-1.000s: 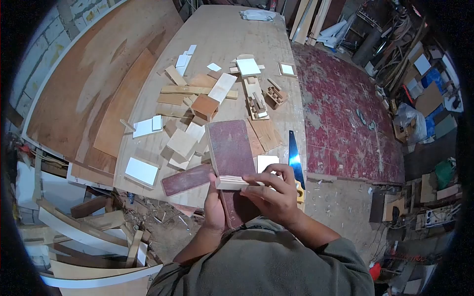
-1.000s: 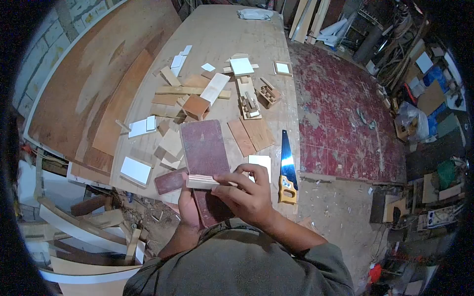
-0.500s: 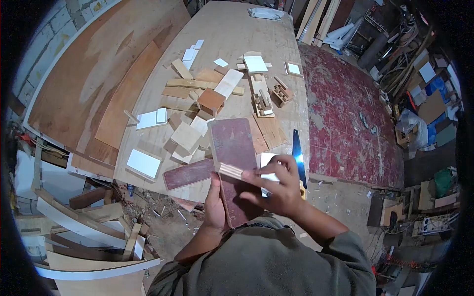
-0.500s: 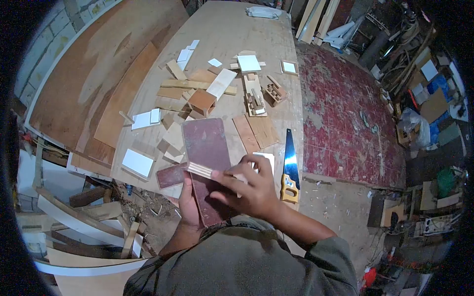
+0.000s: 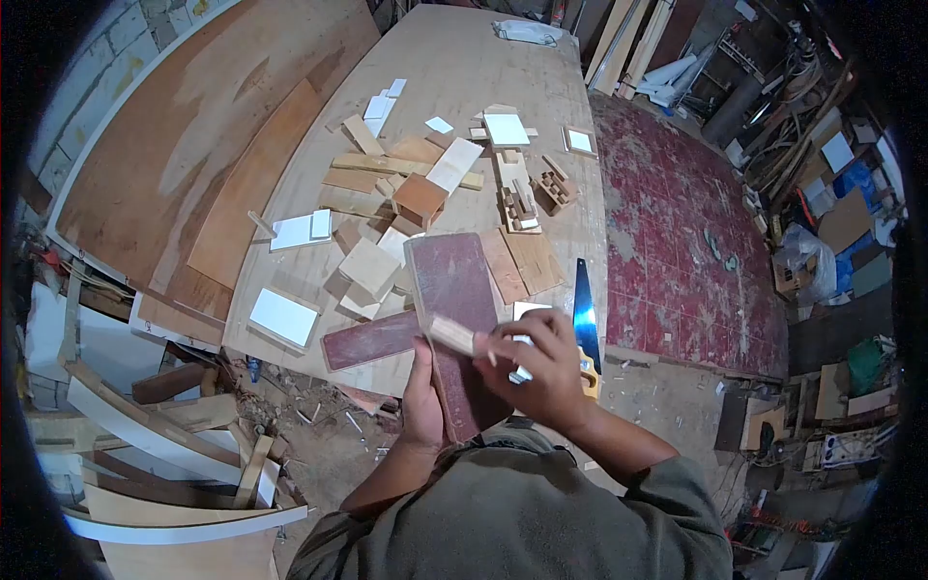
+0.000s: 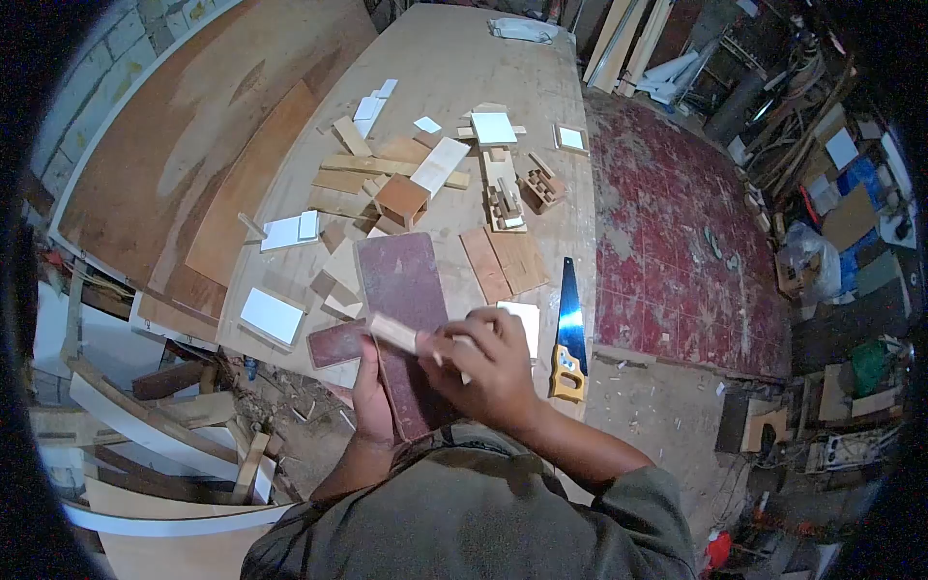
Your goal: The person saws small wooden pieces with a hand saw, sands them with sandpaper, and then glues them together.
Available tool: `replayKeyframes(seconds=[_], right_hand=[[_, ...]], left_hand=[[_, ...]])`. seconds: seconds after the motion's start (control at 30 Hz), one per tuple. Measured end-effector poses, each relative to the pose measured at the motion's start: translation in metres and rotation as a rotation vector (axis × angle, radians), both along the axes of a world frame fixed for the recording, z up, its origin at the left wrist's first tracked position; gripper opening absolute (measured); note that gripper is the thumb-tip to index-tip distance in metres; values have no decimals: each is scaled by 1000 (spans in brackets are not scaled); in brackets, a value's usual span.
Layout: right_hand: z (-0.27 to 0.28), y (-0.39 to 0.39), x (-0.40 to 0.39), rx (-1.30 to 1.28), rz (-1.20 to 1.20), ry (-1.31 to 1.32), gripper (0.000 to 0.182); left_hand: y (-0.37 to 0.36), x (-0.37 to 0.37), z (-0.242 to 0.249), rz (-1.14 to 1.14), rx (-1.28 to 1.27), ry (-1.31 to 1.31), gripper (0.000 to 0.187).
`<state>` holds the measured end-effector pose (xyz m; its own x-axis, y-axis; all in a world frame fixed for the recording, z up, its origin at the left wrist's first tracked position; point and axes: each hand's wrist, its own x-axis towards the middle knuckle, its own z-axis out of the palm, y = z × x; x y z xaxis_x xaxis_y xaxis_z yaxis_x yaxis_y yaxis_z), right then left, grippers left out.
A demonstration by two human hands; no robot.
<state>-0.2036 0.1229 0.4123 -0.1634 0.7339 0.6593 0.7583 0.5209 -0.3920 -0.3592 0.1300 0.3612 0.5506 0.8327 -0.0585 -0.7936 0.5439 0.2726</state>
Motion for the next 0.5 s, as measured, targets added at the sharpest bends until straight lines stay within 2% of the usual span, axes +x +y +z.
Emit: replayKeyframes(seconds=[0.1,0.17,0.23,0.3,0.33,0.37,0.43,0.47,0.5], right_hand=[[7,1,1,-21,19,-20,37],[8,13,7,-162,-11,140,37],[6,4,2,-182,-4,177,36],[11,-10,-5,-115,165,26,34],[9,-5,-2,-9,128,2,36],[1,7,10,-39,99,-52,31],[12,16,14,-20,-41,-41,29],[-5,5,13,-14,160,-148,29],[11,-11,-5,-1,253,-57,31]], left_hand=[[-4,1,3,2,48,1,65],[-6,3,14,44,-58,23,65],[-5,-2,5,41,-72,54,66],[-2,-8,-1,-186,-25,-161,66],[-6,-7,0,-74,0,-67,69],[-9,-3,3,14,19,-24,72],[-11,-4,16,-2,-50,86,72],[-10,-8,5,-87,-93,18,70],[-9,-12,4,-173,-141,-44,68]])
